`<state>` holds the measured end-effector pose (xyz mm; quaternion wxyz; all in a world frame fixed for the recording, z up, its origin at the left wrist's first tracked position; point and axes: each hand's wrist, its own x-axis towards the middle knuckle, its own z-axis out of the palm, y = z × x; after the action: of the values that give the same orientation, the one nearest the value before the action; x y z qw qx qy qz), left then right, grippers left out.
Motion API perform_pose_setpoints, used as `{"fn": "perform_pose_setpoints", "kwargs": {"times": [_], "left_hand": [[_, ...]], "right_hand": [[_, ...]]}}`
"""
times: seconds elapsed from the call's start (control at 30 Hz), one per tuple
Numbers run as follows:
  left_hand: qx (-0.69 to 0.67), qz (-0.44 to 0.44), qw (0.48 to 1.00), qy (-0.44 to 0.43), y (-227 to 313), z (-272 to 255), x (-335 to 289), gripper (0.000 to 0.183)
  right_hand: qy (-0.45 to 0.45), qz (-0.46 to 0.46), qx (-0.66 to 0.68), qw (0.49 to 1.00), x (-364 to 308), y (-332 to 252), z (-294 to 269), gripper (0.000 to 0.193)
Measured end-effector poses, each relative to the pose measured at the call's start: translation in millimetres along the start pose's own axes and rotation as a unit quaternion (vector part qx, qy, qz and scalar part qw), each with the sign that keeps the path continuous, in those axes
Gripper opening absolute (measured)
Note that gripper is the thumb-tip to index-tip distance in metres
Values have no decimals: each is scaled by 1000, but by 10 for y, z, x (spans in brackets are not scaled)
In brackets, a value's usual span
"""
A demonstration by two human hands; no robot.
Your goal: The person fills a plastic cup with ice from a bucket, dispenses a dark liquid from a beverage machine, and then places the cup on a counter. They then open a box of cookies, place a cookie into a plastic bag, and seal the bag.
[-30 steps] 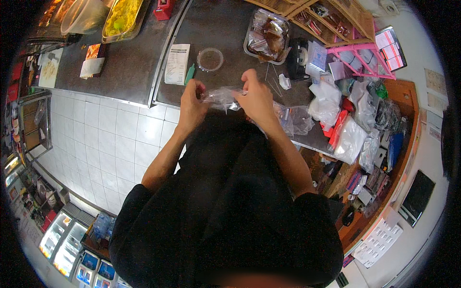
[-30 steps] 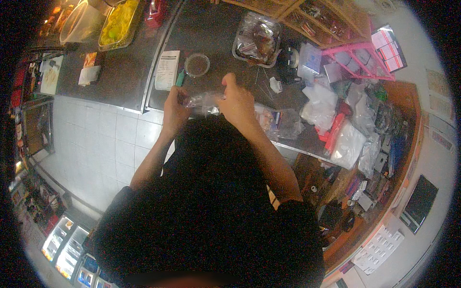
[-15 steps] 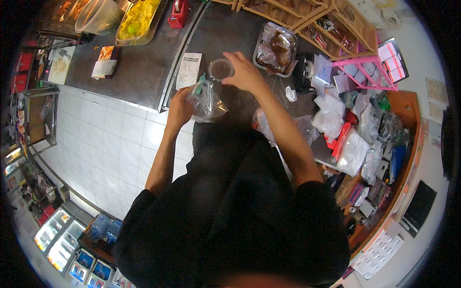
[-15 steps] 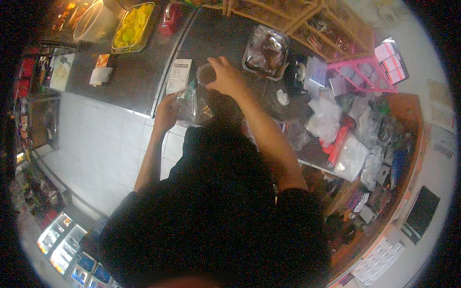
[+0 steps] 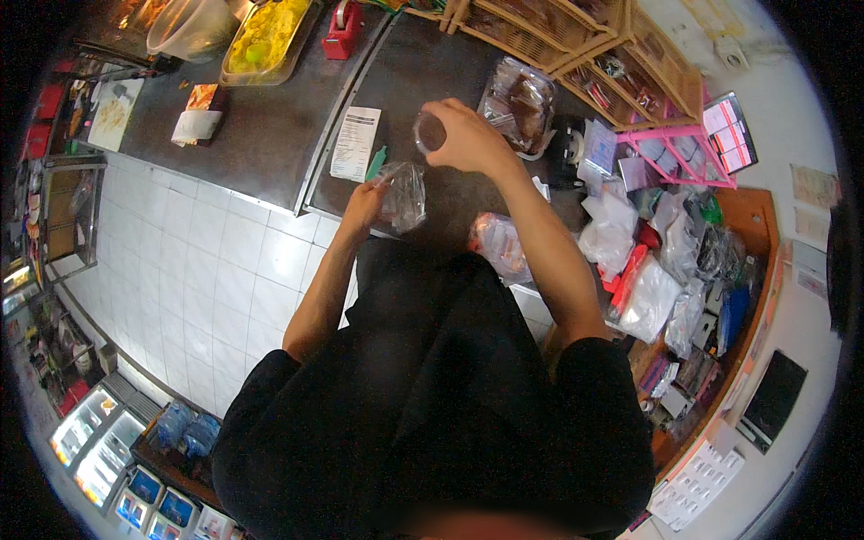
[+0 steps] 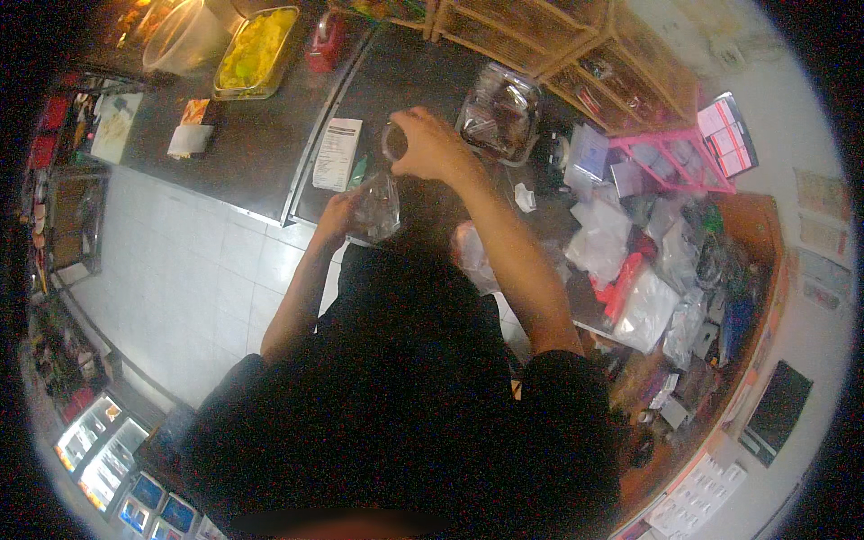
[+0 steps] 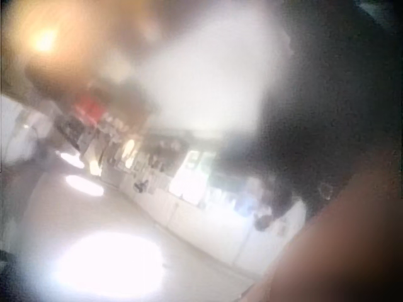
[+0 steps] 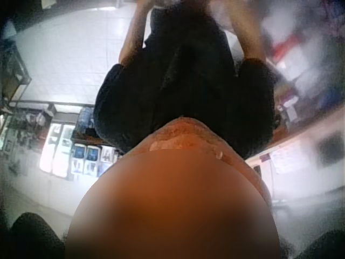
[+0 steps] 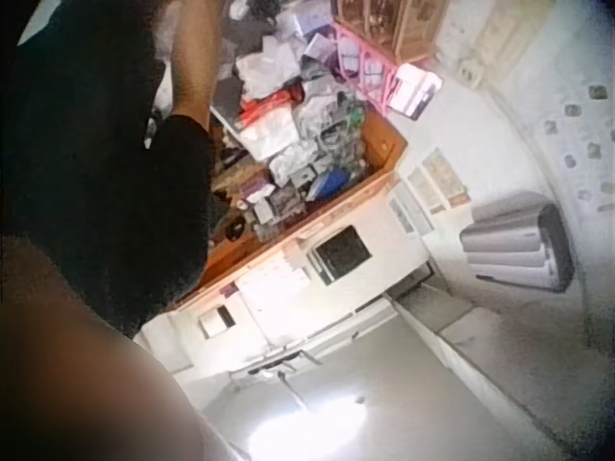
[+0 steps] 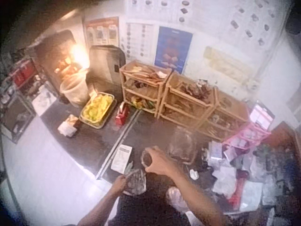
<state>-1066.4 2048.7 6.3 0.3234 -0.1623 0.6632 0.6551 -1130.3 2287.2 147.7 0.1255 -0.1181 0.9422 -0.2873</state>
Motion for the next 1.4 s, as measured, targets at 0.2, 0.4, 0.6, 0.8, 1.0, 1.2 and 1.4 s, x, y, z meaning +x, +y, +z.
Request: {"fn": "perform_pose_setpoints", "kwargs": {"times": [0.2, 0.4, 0.6, 0.8, 1.0, 1.2, 1.4], "left_hand": [[-271, -43, 959, -77, -144, 270, 188, 43], [-263, 73, 957, -93, -371, 303, 201, 41], [120, 202, 957, 168, -408, 119, 75, 16], [155, 270, 950, -30, 34, 429, -248, 11], [71, 274, 907, -312, 772, 710, -731, 5], [-32, 249, 925, -284, 1447, 1038, -1380, 12], [6, 386, 828, -406, 1672, 2113, -1776, 25]], "right_hand": [[-48, 4, -7, 999, -282, -287, 256, 78], [-37, 66, -11, 997, -371, -3, 1099, 76], [154, 44, 180, 970, -452, 447, 1625, 77], [27, 218, 368, 904, -448, 956, 2141, 70], [64, 104, 385, 915, -638, 1002, 2116, 50], [177, 40, 331, 926, -1428, 475, 587, 71], [246, -34, 179, 952, -2133, 109, -277, 84]]}}
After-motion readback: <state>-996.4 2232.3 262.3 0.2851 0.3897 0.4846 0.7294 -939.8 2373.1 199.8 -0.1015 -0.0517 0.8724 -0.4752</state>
